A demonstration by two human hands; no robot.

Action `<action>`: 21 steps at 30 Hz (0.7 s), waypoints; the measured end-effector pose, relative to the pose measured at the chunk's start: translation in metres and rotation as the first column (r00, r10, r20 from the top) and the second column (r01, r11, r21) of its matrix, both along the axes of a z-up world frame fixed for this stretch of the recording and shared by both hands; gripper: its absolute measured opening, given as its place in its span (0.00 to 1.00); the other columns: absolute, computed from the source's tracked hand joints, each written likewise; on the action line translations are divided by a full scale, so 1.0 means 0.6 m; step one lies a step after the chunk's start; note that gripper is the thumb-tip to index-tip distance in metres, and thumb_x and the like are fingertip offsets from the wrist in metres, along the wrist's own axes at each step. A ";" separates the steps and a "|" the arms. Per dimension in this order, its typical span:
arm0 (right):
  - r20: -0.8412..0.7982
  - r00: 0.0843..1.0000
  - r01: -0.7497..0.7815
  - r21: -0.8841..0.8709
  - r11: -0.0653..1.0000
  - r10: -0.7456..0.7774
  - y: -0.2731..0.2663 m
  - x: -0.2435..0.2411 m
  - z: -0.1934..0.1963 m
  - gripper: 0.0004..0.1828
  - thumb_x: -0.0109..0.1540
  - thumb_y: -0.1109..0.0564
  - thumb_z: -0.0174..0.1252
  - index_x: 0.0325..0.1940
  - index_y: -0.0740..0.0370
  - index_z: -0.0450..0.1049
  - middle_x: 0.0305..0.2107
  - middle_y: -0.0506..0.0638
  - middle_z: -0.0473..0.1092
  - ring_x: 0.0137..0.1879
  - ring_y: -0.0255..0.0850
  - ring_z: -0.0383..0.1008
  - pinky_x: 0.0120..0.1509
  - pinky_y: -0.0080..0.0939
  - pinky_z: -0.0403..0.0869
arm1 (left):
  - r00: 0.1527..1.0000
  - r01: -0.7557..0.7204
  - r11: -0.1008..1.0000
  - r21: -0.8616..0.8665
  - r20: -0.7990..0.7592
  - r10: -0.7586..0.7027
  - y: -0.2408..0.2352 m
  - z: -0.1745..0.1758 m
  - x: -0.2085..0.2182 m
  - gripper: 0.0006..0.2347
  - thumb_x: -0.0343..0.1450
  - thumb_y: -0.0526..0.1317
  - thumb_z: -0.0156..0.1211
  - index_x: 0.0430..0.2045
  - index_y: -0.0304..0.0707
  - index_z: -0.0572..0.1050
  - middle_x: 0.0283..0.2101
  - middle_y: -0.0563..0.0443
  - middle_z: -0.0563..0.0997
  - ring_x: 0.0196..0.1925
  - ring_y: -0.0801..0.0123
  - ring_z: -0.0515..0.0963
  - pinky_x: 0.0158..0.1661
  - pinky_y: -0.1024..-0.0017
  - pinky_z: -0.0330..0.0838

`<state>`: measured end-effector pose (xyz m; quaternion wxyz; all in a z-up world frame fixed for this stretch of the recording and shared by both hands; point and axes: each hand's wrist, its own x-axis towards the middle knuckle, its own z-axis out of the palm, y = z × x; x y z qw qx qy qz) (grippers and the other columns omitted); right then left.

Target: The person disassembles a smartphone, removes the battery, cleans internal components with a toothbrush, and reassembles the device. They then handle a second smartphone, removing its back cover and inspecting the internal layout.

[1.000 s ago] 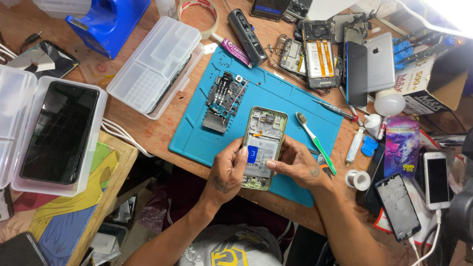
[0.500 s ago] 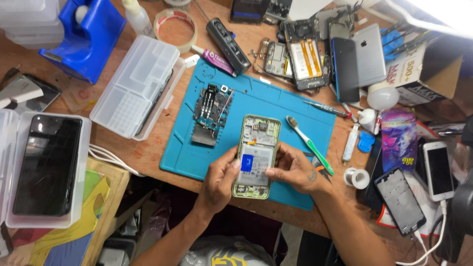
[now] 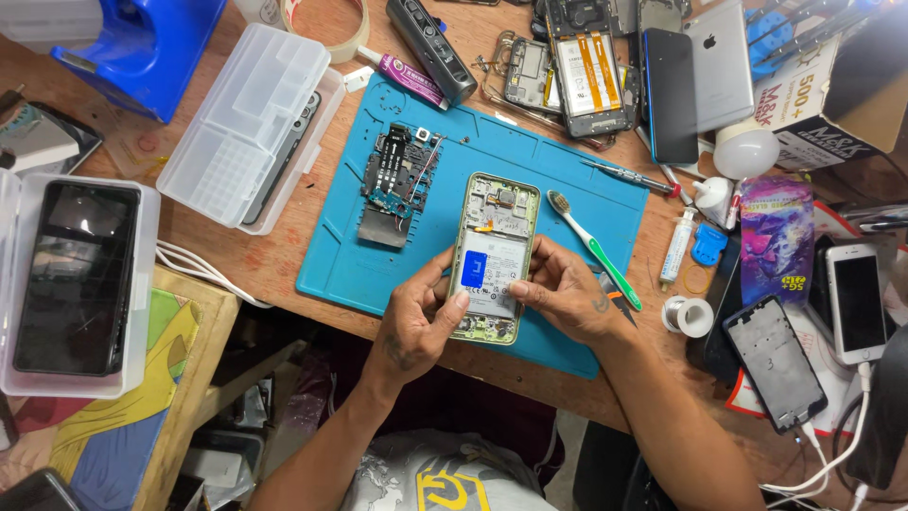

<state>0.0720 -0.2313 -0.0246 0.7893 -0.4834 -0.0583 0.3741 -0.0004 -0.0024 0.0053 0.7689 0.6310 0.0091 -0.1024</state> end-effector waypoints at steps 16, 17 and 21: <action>0.183 0.977 -0.093 -0.097 0.991 0.109 0.025 -0.007 0.043 0.42 0.56 0.70 0.65 0.71 0.65 0.53 0.56 0.59 0.69 0.65 0.46 0.71 0.71 0.53 0.73 | 1.000 0.008 0.986 0.165 0.016 -0.010 0.000 0.012 -0.004 0.25 0.74 0.37 0.50 0.68 0.27 0.59 0.46 0.35 0.86 0.44 0.65 0.86 0.45 0.70 0.81; 0.191 0.976 -0.083 -0.107 0.991 0.103 0.026 -0.007 0.044 0.43 0.56 0.70 0.65 0.71 0.64 0.53 0.56 0.59 0.69 0.65 0.46 0.71 0.70 0.52 0.73 | 1.000 0.009 0.985 0.173 0.013 -0.012 -0.001 0.013 -0.003 0.25 0.74 0.38 0.50 0.68 0.27 0.59 0.46 0.35 0.86 0.44 0.65 0.87 0.45 0.70 0.81; 0.209 0.973 -0.077 -0.118 0.990 0.101 0.024 -0.009 0.043 0.44 0.56 0.69 0.66 0.72 0.64 0.52 0.56 0.59 0.69 0.64 0.46 0.72 0.69 0.52 0.74 | 0.999 0.004 0.986 0.169 0.036 -0.011 -0.001 0.013 -0.003 0.24 0.74 0.38 0.50 0.67 0.27 0.60 0.46 0.35 0.86 0.45 0.63 0.87 0.47 0.69 0.81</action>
